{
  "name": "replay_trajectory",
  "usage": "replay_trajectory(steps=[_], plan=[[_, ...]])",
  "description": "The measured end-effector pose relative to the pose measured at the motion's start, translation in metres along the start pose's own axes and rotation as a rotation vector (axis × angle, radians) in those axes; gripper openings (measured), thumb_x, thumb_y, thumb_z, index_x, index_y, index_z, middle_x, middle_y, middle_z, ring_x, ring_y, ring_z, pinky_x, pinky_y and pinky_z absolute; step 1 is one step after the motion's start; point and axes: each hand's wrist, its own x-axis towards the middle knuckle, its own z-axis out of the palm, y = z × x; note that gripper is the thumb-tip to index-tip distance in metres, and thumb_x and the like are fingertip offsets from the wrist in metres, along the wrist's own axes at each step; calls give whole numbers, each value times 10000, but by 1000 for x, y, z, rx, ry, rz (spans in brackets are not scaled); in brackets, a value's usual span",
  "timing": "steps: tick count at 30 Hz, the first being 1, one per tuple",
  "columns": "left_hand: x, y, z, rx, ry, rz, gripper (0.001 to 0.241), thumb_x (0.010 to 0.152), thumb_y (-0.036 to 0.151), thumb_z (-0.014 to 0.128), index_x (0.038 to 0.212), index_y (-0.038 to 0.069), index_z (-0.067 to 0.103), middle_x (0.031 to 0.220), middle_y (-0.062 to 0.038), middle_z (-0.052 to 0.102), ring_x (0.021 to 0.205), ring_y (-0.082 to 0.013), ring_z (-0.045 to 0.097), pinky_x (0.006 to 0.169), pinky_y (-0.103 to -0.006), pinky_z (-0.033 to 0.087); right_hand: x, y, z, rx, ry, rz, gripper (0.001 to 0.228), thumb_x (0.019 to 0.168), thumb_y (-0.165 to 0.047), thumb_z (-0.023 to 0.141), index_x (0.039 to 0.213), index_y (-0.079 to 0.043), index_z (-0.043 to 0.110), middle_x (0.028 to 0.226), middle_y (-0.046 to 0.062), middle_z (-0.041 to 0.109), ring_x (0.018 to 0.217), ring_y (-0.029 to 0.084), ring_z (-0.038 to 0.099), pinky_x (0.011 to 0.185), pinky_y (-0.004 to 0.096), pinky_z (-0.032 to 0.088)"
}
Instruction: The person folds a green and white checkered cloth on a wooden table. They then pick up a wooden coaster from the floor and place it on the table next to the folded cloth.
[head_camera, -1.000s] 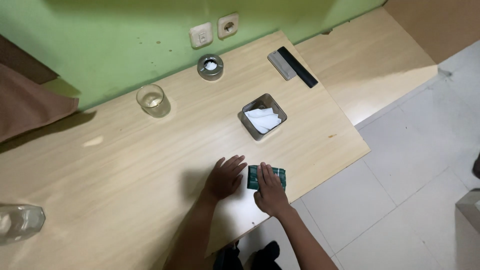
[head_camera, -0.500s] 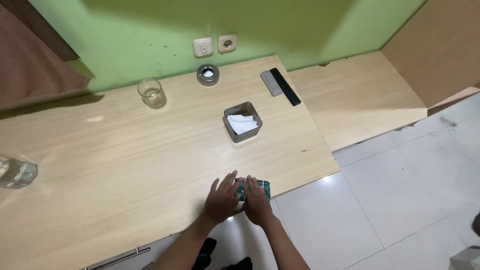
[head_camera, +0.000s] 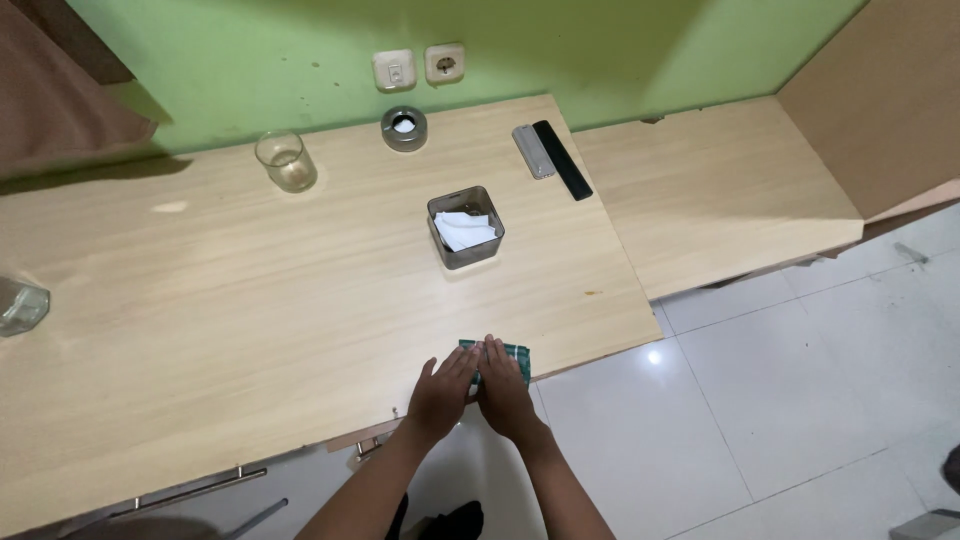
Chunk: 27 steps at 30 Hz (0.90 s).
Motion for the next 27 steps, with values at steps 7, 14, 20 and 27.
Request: replay_trajectory(steps=[7, 14, 20, 27], plan=[[11, -7, -4, -41, 5, 16, 684, 803, 338, 771, 1400, 71, 571, 1411, -106, 626, 1337, -277, 558, 1030, -538, 439, -19, -16, -3, -22, 111, -66, 784, 948, -159, 630, 1595, -12, 212, 1669, 208, 201, 1560, 367, 169, 1232, 565, 196], [-6, -13, 6, -99, -10, -35, 531, 913, 341, 681, 1375, 94, 597, 1444, -82, 607, 1339, -290, 536, 1052, -546, 394, -26, -57, -13, -83, -161, 284, 847, 947, -290, 634, 1604, -83, 140, 1694, 137, 111, 1573, 291, 59, 1242, 537, 108], [-24, -49, 0, -105, -29, -10, 547, 915, 345, 672, 1400, 108, 581, 1489, -90, 565, 1356, -296, 513, 1054, -566, 376, -7, -81, 4, -48, -153, 327, 858, 946, -328, 628, 1615, -106, 139, 1704, 129, 87, 1581, 281, 35, 1250, 526, 95], [-22, -79, -51, -214, 40, -24, 658, 798, 375, 710, 1355, 56, 564, 1450, -134, 549, 1324, -331, 505, 1035, -572, 380, 27, -102, 15, -67, -110, 189, 841, 948, -342, 636, 1595, -22, 204, 1688, 189, 146, 1571, 334, 99, 1232, 537, 163]])
